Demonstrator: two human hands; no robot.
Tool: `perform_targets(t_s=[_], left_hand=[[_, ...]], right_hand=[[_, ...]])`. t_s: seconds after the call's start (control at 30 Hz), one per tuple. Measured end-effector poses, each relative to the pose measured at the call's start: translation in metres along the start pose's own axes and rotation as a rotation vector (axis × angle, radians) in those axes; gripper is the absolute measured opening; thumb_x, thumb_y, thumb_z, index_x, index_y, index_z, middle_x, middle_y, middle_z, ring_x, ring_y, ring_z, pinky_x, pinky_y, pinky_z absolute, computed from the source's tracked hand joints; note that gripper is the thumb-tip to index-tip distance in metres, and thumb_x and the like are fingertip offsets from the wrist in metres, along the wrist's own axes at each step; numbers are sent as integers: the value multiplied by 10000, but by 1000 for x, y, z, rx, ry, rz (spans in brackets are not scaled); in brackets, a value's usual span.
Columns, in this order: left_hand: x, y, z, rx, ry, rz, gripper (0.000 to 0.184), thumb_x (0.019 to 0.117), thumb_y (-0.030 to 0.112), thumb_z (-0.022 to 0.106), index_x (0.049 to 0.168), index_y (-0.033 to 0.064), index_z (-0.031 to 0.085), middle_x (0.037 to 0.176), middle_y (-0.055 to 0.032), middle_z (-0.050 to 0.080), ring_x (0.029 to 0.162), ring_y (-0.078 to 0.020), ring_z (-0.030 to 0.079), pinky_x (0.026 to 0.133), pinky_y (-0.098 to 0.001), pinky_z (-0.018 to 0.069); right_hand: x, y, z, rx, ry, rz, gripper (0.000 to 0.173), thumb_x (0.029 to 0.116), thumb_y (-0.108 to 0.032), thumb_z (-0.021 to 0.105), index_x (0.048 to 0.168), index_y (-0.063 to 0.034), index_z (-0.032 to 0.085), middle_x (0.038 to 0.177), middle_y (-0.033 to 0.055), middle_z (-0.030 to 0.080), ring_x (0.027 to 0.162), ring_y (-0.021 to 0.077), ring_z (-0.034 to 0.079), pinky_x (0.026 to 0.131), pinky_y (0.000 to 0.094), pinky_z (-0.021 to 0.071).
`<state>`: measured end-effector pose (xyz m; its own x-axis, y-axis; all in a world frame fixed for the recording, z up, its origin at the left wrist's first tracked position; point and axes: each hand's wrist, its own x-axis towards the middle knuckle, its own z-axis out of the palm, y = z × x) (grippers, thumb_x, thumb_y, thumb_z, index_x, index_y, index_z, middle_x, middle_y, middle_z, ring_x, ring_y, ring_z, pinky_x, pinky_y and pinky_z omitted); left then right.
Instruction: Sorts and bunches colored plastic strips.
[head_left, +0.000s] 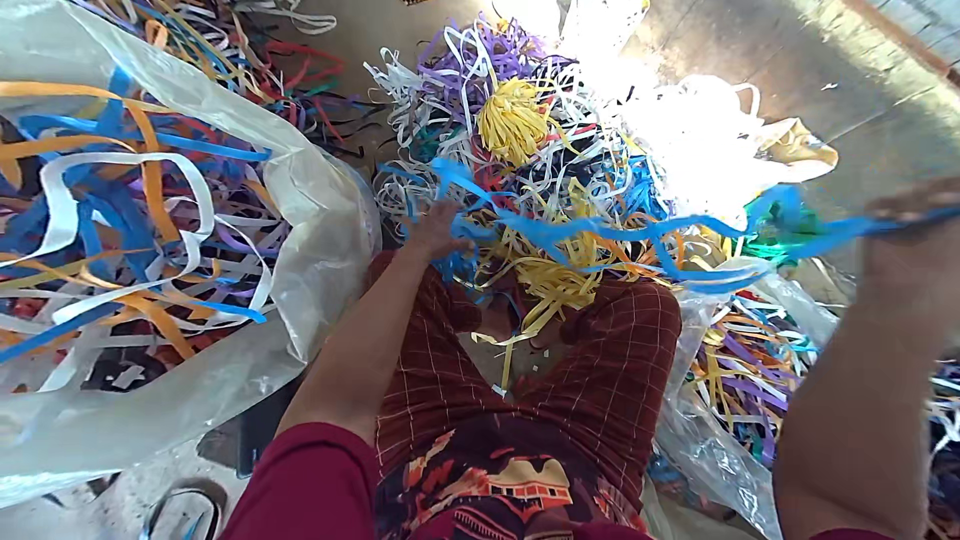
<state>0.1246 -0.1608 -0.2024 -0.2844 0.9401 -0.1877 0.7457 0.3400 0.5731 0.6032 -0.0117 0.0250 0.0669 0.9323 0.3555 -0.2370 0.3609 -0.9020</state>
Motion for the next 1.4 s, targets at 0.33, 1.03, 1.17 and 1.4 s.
perform_targets(t_s=[0.33, 1.03, 1.17, 1.4], left_hand=[[-79, 119, -22, -444, 294, 648, 165, 954, 46, 661, 1092, -17, 726, 1038, -156, 699, 910, -203, 689, 853, -360, 587], [-116, 69, 32, -687, -97, 595, 464, 918, 159, 744, 1336, 3, 615, 1132, -82, 721, 985, -107, 674, 914, -288, 552], [-116, 64, 35, -699, -111, 621, 373, 972, 97, 655, 1325, -14, 607, 1072, -121, 741, 981, -171, 714, 932, -376, 570], [-126, 60, 55, -932, -53, 523, 409, 953, 11, 665, 1345, -54, 571, 1008, -184, 728, 903, -223, 719, 878, -384, 579]], right_hand=[[-143, 147, 126, -124, -841, 440, 414, 1072, -460, 415, 1301, -148, 561, 796, -37, 628, 582, 59, 573, 545, 245, 533], [-202, 168, 137, 173, -1251, 1052, 399, 949, -599, 598, 926, -204, 654, 749, -76, 671, 573, 19, 600, 509, 190, 504], [-210, 170, 130, 142, -1279, 1084, 421, 934, -630, 612, 969, -221, 706, 757, -69, 666, 581, 29, 597, 513, 206, 517], [-223, 191, 118, 174, -1251, 1078, 433, 905, -679, 596, 971, -277, 741, 736, -67, 682, 561, 44, 616, 508, 227, 538]])
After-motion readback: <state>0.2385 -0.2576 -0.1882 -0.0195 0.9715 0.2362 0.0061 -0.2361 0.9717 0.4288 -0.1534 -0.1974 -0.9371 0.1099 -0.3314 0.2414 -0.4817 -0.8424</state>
